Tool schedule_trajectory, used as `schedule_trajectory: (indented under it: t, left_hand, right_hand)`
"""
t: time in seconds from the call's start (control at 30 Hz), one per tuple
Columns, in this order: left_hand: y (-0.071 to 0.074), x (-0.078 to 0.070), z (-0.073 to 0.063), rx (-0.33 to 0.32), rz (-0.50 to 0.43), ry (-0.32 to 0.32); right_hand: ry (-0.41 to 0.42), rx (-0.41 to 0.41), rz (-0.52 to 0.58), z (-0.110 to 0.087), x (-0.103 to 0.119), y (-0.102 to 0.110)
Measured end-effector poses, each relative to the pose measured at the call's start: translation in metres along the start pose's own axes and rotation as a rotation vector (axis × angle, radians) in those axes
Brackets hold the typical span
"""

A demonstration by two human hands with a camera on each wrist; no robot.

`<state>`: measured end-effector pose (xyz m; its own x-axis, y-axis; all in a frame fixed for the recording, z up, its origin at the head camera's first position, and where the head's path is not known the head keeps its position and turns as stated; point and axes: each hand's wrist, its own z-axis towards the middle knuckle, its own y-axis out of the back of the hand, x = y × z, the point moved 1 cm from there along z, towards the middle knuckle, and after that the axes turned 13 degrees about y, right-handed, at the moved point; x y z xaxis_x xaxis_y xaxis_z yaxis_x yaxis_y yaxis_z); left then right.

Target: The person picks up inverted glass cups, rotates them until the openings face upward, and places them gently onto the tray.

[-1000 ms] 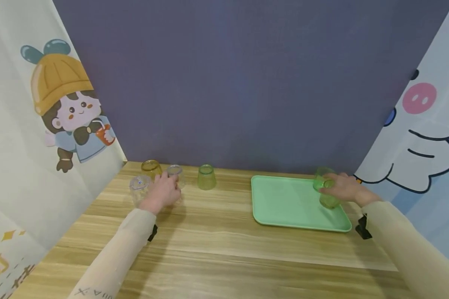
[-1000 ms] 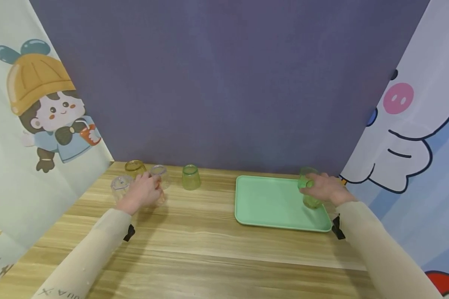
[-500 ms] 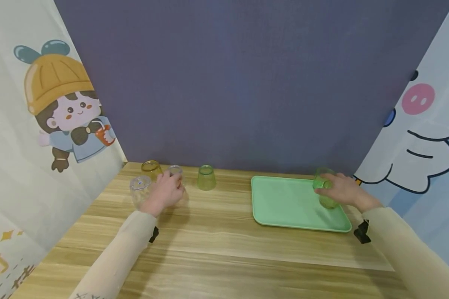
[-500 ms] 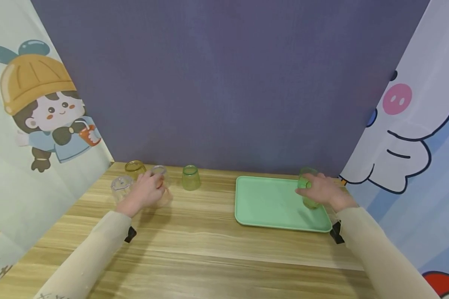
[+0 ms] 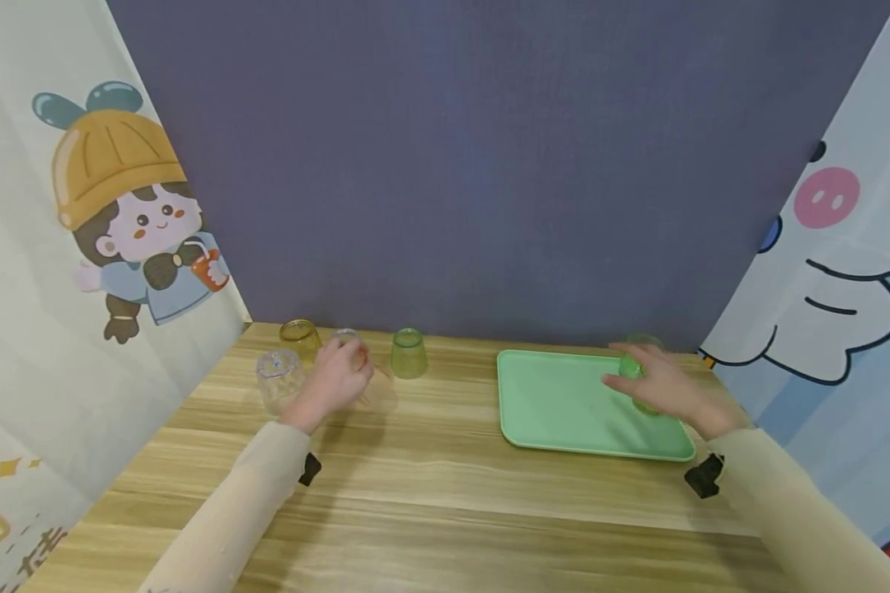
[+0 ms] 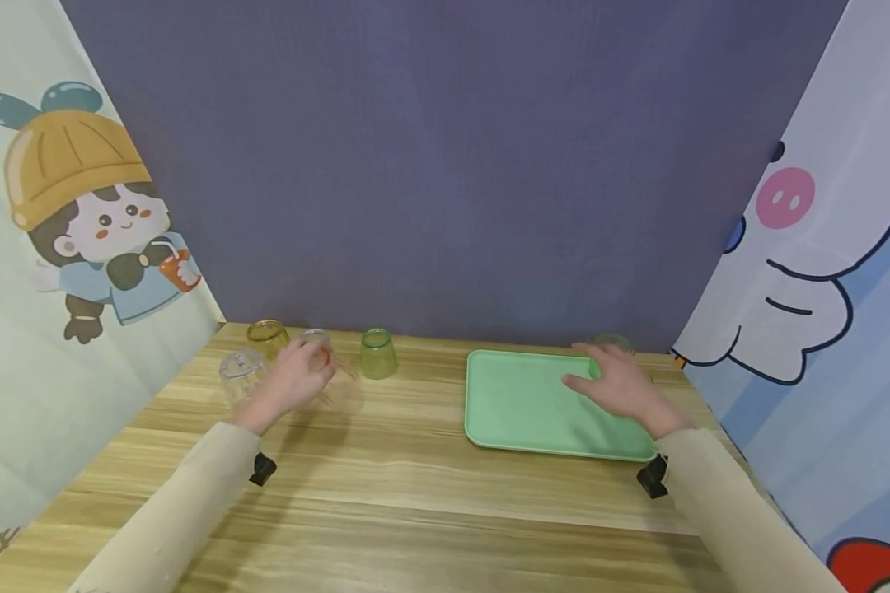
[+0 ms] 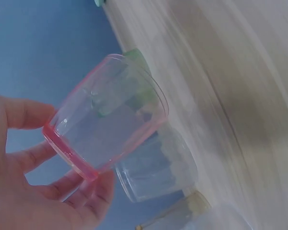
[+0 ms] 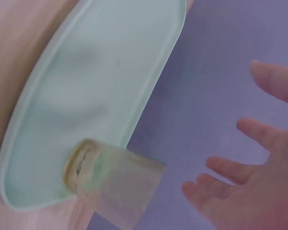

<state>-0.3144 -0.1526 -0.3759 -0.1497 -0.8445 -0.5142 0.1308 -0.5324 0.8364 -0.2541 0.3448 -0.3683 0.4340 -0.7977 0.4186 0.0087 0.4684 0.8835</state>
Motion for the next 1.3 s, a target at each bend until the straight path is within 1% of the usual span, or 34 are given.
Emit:
schedule_trajectory:
  t: [0.2,0.4,0.6,0.7,0.8,0.93,1.03,1.13,1.3]
  left_hand:
    - [-0.003,-0.004,-0.001,0.007,-0.069,0.024]
    - [-0.005,-0.007,-0.005,0.004,-0.112,0.045]
    - [-0.007,-0.01,-0.005,0.031,-0.187,0.075]
    - [-0.008,-0.013,-0.006,0.027,-0.246,0.063]
    - [-0.01,-0.016,-0.009,0.04,-0.302,0.047]
    - [-0.012,-0.02,-0.012,0.071,-0.365,0.04]
    - [-0.014,-0.022,-0.013,0.08,-0.424,0.039]
    - [-0.015,-0.025,-0.014,0.09,-0.477,0.044]
    - [-0.018,-0.028,-0.018,0.123,-0.549,0.088]
  right_hand:
    - [0.024,-0.022,0.024,0.0,0.004,-0.013]
    - [0.027,-0.047,0.062,-0.001,0.01,-0.019]
    - [0.017,-0.052,0.146,0.0,0.015,-0.026]
    - [0.041,-0.063,0.209,0.002,0.019,-0.03]
    - [0.059,-0.079,0.287,0.002,0.023,-0.033]
    - [0.046,-0.097,0.338,0.002,0.027,-0.038]
    - [0.032,-0.108,0.358,0.002,0.03,-0.042]
    - [0.02,-0.119,0.4,0.002,0.033,-0.047]
    - [0.015,-0.132,0.491,0.004,0.038,-0.056]
